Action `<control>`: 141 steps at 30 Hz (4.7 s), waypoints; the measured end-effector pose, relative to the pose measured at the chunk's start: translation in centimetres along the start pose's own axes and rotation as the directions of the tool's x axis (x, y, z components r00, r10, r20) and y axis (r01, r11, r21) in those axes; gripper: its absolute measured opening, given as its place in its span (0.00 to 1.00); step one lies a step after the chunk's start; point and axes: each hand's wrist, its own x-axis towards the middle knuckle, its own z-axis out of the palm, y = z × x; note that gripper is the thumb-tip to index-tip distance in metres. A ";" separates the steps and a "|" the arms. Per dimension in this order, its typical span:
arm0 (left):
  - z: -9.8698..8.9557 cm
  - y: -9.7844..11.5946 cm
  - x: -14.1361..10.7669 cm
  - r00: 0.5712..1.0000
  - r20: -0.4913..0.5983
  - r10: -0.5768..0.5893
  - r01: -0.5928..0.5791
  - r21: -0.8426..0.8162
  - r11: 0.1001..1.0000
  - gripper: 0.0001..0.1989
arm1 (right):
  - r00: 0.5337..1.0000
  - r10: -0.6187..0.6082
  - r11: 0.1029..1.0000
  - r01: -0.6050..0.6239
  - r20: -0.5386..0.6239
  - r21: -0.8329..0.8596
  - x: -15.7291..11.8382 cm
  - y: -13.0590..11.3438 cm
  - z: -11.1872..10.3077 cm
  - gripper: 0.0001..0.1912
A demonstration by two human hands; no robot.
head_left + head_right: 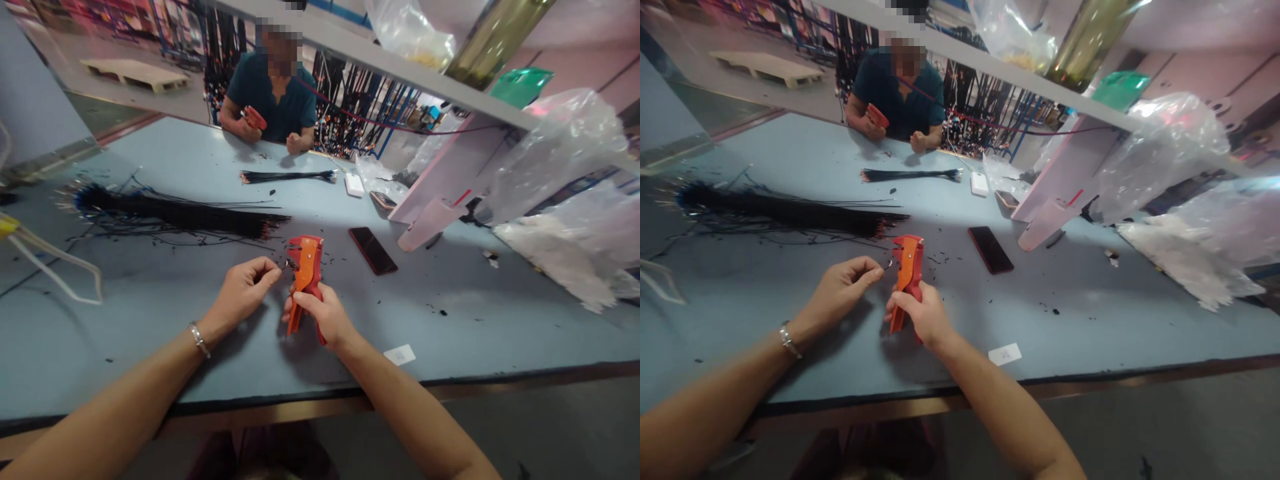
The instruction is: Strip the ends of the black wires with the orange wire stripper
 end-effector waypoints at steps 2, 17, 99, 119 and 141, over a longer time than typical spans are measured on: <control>0.0 -0.1 0.0 1.000 0.000 -0.007 0.007 0.000 1.000 0.13 | 1.000 0.027 0.997 -0.026 -0.006 0.073 -0.1 -0.1 -0.3 0.17; -0.3 0.8 -0.2 0.999 0.046 -0.019 0.023 -0.080 0.997 0.13 | 0.996 -0.039 0.998 0.043 0.085 -0.045 -0.4 -0.4 -0.4 0.15; -1.3 -3.3 1.5 0.941 0.266 0.208 -0.330 0.591 0.736 0.15 | 0.994 0.017 0.869 -0.069 0.109 0.489 0.2 -0.4 -2.7 0.12; -1.8 -3.3 2.0 0.939 0.317 0.129 -0.316 0.655 0.686 0.12 | 0.991 0.046 0.888 -0.098 0.124 0.450 -0.1 -0.4 -2.5 0.11; -1.4 -3.0 1.6 0.906 0.400 0.141 -0.390 0.654 0.649 0.09 | 0.974 0.074 0.897 -0.160 0.216 0.412 -0.3 -0.4 -2.4 0.12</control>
